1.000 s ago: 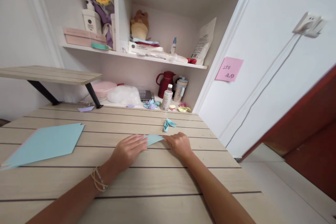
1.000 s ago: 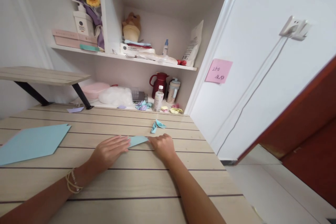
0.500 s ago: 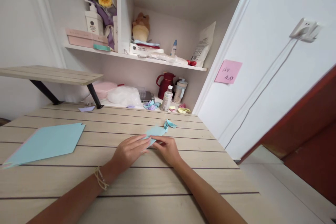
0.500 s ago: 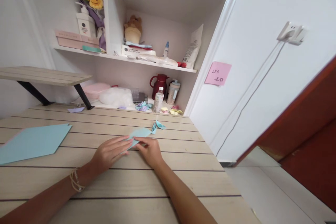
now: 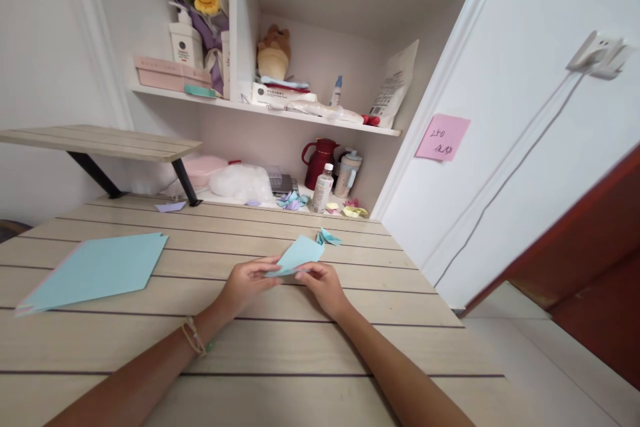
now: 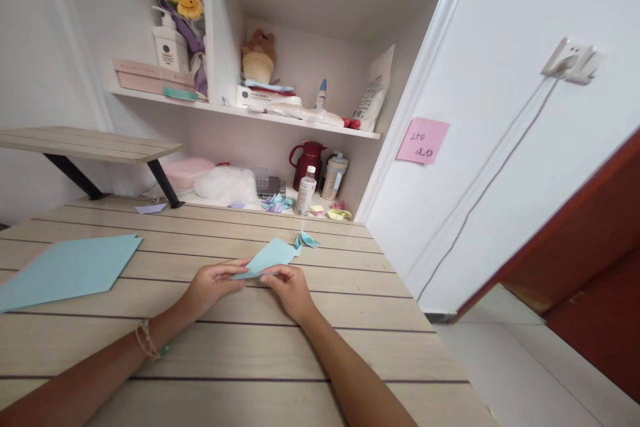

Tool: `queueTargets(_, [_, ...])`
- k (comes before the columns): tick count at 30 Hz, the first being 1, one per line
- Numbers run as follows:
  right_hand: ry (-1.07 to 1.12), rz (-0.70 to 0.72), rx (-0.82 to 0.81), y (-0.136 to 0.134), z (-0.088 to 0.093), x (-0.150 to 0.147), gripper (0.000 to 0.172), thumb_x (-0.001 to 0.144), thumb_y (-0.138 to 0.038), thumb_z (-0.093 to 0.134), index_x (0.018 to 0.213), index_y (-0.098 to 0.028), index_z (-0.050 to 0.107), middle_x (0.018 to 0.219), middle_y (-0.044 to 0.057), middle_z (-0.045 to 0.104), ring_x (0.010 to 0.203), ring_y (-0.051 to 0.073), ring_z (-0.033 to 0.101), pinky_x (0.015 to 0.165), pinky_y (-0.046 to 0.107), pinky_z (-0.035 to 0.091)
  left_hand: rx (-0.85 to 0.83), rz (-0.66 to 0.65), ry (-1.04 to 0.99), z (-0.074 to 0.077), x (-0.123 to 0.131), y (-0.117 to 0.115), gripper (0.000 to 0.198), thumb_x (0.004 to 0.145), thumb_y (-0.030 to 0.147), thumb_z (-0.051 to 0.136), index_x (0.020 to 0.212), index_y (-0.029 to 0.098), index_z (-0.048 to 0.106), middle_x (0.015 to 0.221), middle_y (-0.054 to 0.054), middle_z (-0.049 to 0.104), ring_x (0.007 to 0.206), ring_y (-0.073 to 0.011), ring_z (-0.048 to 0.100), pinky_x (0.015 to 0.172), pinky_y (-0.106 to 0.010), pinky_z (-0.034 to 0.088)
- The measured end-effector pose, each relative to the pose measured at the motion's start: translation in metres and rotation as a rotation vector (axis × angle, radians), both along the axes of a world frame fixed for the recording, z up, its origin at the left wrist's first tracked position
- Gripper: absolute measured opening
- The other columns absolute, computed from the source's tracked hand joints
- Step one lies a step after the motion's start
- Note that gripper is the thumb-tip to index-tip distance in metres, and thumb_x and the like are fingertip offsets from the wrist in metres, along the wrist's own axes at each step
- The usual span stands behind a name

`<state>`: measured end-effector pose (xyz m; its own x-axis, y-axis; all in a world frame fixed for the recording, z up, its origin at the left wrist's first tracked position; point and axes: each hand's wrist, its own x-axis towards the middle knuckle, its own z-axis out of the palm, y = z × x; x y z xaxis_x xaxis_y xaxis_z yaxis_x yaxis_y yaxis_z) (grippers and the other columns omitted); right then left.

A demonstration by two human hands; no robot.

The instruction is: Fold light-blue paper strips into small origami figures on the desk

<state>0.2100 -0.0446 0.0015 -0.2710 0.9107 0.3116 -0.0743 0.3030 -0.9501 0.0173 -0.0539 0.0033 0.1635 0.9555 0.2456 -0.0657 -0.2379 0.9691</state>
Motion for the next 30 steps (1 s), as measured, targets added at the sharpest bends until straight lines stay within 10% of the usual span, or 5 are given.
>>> queueTargets(8, [0.039, -0.153, -0.101, 0.003, -0.004, 0.0, 0.026, 0.062, -0.039, 0.069, 0.071, -0.017, 0.058, 0.048, -0.005, 0.047, 0.045, 0.009, 0.041, 0.045, 0.022, 0.037, -0.249, -0.06, 0.035, -0.001, 0.007, -0.006, 0.025, 0.054, 0.026, 0.076, 0.07, 0.012, 0.064, 0.066, -0.006, 0.072, 0.067, -0.0203, 0.067, 0.067, -0.03, 0.052])
queueTargets(17, [0.209, -0.058, -0.129, -0.001, -0.001, -0.008, 0.036, 0.06, -0.032, 0.071, 0.09, -0.021, 0.053, 0.056, -0.007, 0.049, 0.05, 0.01, 0.046, 0.053, 0.024, 0.045, -0.22, -0.023, 0.039, 0.0, 0.008, -0.006, 0.036, 0.047, 0.017, 0.079, 0.069, 0.016, 0.051, 0.062, 0.0, 0.067, 0.059, -0.014, 0.064, 0.059, -0.024, 0.049])
queueTargets(30, [0.02, -0.224, -0.135, 0.0, -0.006, -0.009, 0.03, 0.056, -0.042, 0.072, 0.059, -0.016, 0.057, 0.042, -0.006, 0.043, 0.04, 0.007, 0.035, 0.039, 0.019, 0.03, -0.189, -0.014, 0.096, -0.005, 0.011, -0.006, 0.036, 0.049, 0.02, 0.077, 0.072, 0.017, 0.05, 0.062, 0.0, 0.066, 0.057, -0.0143, 0.063, 0.056, -0.025, 0.048])
